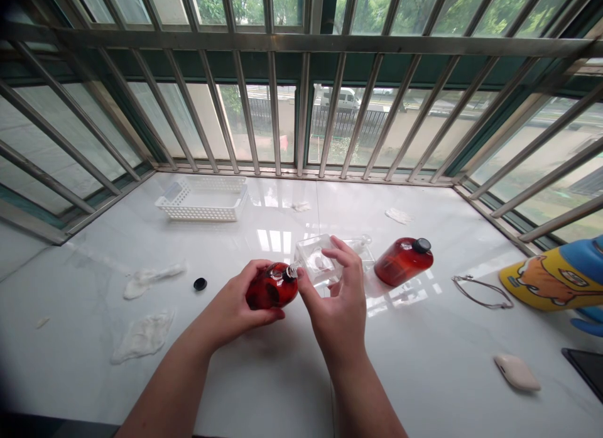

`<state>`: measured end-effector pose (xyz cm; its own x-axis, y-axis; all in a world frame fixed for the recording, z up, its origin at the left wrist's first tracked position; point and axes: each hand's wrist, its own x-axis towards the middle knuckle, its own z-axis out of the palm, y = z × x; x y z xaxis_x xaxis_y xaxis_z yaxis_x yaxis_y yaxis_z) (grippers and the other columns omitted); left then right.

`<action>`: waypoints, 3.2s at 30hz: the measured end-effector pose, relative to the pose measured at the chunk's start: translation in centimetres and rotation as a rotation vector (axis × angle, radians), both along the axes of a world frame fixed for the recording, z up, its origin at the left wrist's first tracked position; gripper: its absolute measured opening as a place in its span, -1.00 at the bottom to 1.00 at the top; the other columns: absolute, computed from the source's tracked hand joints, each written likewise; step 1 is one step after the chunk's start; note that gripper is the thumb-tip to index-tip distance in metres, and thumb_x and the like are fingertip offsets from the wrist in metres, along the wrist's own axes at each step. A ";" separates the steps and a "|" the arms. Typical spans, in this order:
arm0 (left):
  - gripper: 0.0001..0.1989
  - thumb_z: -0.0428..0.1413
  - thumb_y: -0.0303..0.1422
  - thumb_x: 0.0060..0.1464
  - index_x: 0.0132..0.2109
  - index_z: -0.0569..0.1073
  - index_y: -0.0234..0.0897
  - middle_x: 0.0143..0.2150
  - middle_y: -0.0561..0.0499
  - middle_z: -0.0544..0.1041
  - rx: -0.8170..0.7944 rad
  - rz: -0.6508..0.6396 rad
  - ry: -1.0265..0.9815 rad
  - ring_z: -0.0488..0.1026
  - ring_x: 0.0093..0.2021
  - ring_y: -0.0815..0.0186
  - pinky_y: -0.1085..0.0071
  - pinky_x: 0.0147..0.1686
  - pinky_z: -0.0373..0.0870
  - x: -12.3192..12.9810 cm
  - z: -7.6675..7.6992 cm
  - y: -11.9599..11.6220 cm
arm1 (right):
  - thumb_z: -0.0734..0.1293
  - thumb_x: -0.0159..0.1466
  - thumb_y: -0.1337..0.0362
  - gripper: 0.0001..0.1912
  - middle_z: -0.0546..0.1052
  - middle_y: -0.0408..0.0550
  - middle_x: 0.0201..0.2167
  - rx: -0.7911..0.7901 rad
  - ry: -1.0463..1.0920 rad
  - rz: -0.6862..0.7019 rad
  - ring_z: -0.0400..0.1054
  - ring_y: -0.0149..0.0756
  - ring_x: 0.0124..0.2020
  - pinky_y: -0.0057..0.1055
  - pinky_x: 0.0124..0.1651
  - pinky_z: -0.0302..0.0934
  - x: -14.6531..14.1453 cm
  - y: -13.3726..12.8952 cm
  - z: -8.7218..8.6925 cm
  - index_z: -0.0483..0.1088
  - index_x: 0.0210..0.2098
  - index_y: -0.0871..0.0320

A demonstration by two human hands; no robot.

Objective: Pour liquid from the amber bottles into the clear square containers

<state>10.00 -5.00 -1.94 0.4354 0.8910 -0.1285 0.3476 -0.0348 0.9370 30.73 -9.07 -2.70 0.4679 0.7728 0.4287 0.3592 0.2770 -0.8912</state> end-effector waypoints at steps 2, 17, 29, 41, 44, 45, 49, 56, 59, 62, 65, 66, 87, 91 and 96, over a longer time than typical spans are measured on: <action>-0.27 0.56 -0.22 -0.01 0.26 0.45 0.01 0.23 -0.03 0.63 -0.002 -0.001 -0.005 0.63 0.17 -0.02 0.11 0.17 0.58 0.0 -0.1 0.0 | 0.61 0.27 0.05 -0.53 0.45 0.17 0.40 -0.001 0.007 -0.003 0.37 0.18 0.41 0.19 0.31 0.40 0.0 0.0 0.1 0.47 0.08 -0.01; -0.23 0.57 -0.22 -0.04 0.27 0.45 0.00 0.26 -0.05 0.62 -0.004 -0.015 -0.017 0.62 0.20 -0.05 0.08 0.20 0.58 -0.1 -0.1 0.2 | 0.60 0.27 0.07 -0.54 0.44 0.18 0.40 0.023 -0.028 0.006 0.38 0.18 0.41 0.20 0.26 0.47 0.0 -0.1 0.2 0.47 0.08 -0.01; -0.23 0.58 -0.24 -0.03 0.27 0.44 0.06 0.26 0.04 0.62 0.002 -0.025 -0.025 0.61 0.21 0.01 0.13 0.21 0.56 -0.2 -0.4 0.2 | 0.60 0.27 0.09 -0.55 0.44 0.17 0.41 0.027 -0.068 -0.001 0.37 0.20 0.41 0.20 0.22 0.50 0.1 -0.4 0.5 0.47 0.08 -0.03; -0.24 0.57 -0.26 -0.02 0.26 0.44 0.03 0.25 0.02 0.62 0.000 -0.027 -0.020 0.62 0.19 0.01 0.14 0.19 0.55 -0.2 -0.2 0.2 | 0.59 0.29 0.09 -0.53 0.43 0.19 0.40 0.057 -0.129 0.002 0.37 0.20 0.41 0.19 0.23 0.49 0.3 -0.3 0.2 0.45 0.11 0.00; -0.24 0.57 -0.27 -0.02 0.26 0.44 0.03 0.25 0.03 0.62 0.004 -0.029 -0.015 0.62 0.19 0.01 0.14 0.19 0.54 -0.2 -0.1 0.2 | 0.59 0.30 0.10 -0.54 0.43 0.19 0.40 0.074 -0.148 0.005 0.37 0.19 0.40 0.18 0.23 0.48 0.4 -0.2 0.1 0.45 0.11 0.00; -0.25 0.57 -0.27 -0.02 0.27 0.43 0.03 0.25 0.04 0.62 0.003 -0.028 -0.017 0.62 0.19 0.02 0.15 0.19 0.54 -0.2 -0.1 0.2 | 0.59 0.30 0.11 -0.54 0.42 0.19 0.41 0.078 -0.154 0.006 0.37 0.19 0.41 0.18 0.23 0.49 0.5 -0.2 0.1 0.45 0.11 -0.01; -0.25 0.57 -0.26 -0.01 0.27 0.43 0.05 0.25 0.06 0.62 -0.003 -0.031 -0.016 0.62 0.19 0.03 0.16 0.20 0.53 -0.2 -0.1 0.2 | 0.59 0.31 0.12 -0.55 0.43 0.20 0.40 0.084 -0.184 0.009 0.38 0.19 0.41 0.18 0.23 0.50 0.6 -0.2 0.1 0.45 0.12 0.00; -0.24 0.57 -0.26 -0.01 0.27 0.43 0.06 0.26 0.06 0.61 0.005 -0.033 -0.006 0.60 0.22 0.02 0.16 0.21 0.52 -0.2 -0.1 0.3 | 0.61 0.31 0.16 -0.57 0.46 0.20 0.39 0.069 -0.171 -0.001 0.42 0.18 0.39 0.22 0.27 0.49 0.6 -0.3 0.6 0.47 0.09 0.00; -0.23 0.57 -0.25 -0.02 0.28 0.43 0.06 0.27 0.05 0.61 0.004 -0.035 -0.011 0.60 0.22 0.01 0.15 0.21 0.53 -0.2 -0.2 0.3 | 0.61 0.30 0.16 -0.57 0.47 0.19 0.39 0.059 -0.172 0.000 0.42 0.18 0.39 0.23 0.29 0.48 0.7 -0.3 0.6 0.48 0.09 0.00; -0.23 0.57 -0.25 -0.02 0.28 0.43 0.07 0.27 0.05 0.61 0.001 -0.036 -0.012 0.60 0.22 0.01 0.15 0.21 0.54 -0.2 -0.2 0.3 | 0.61 0.31 0.16 -0.56 0.47 0.19 0.39 0.056 -0.184 0.007 0.43 0.17 0.39 0.24 0.29 0.49 0.9 -0.3 0.6 0.48 0.11 0.00; -0.23 0.57 -0.26 -0.02 0.28 0.43 0.08 0.27 0.07 0.61 -0.001 -0.038 -0.006 0.60 0.22 0.02 0.16 0.21 0.54 -0.2 -0.2 0.3 | 0.60 0.31 0.14 -0.55 0.47 0.22 0.39 0.059 -0.209 0.011 0.45 0.18 0.37 0.26 0.29 0.49 1.0 -0.3 0.7 0.48 0.12 0.01; -0.23 0.57 -0.26 -0.02 0.28 0.43 0.08 0.27 0.07 0.61 -0.001 -0.039 -0.006 0.61 0.21 0.03 0.16 0.20 0.54 -0.2 -0.2 0.3 | 0.60 0.32 0.14 -0.55 0.47 0.22 0.39 0.061 -0.217 0.010 0.45 0.18 0.36 0.27 0.30 0.49 1.0 -0.3 0.7 0.48 0.12 0.01; -0.24 0.57 -0.24 -0.02 0.27 0.44 0.02 0.26 -0.01 0.62 0.007 -0.040 -0.010 0.61 0.21 -0.02 0.11 0.22 0.55 -0.1 0.0 0.3 | 0.60 0.33 0.14 -0.56 0.50 0.13 0.38 0.103 -0.316 -0.013 0.39 0.13 0.42 0.12 0.25 0.52 1.0 -0.5 1.4 0.47 0.12 -0.01; -0.24 0.57 -0.24 -0.02 0.28 0.45 0.02 0.27 -0.02 0.62 0.005 -0.039 -0.017 0.61 0.22 -0.03 0.10 0.22 0.55 -0.1 0.1 0.2 | 0.59 0.33 0.14 -0.57 0.50 0.15 0.37 0.097 -0.321 -0.016 0.39 0.14 0.42 0.10 0.19 0.55 1.0 -0.6 1.5 0.47 0.12 -0.01; -0.24 0.57 -0.23 -0.03 0.27 0.45 0.01 0.26 -0.04 0.62 0.008 -0.032 -0.012 0.62 0.21 -0.06 0.07 0.23 0.56 -0.1 0.1 0.2 | 0.59 0.34 0.15 -0.57 0.50 0.15 0.37 0.098 -0.323 -0.012 0.39 0.14 0.42 0.11 0.19 0.55 1.0 -0.6 1.5 0.47 0.12 -0.01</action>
<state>9.91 -4.80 -1.85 0.4656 0.8773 -0.1165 0.3351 -0.0529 0.9407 31.78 -9.66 -1.20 0.3050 0.7156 0.6285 0.6224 0.3497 -0.7002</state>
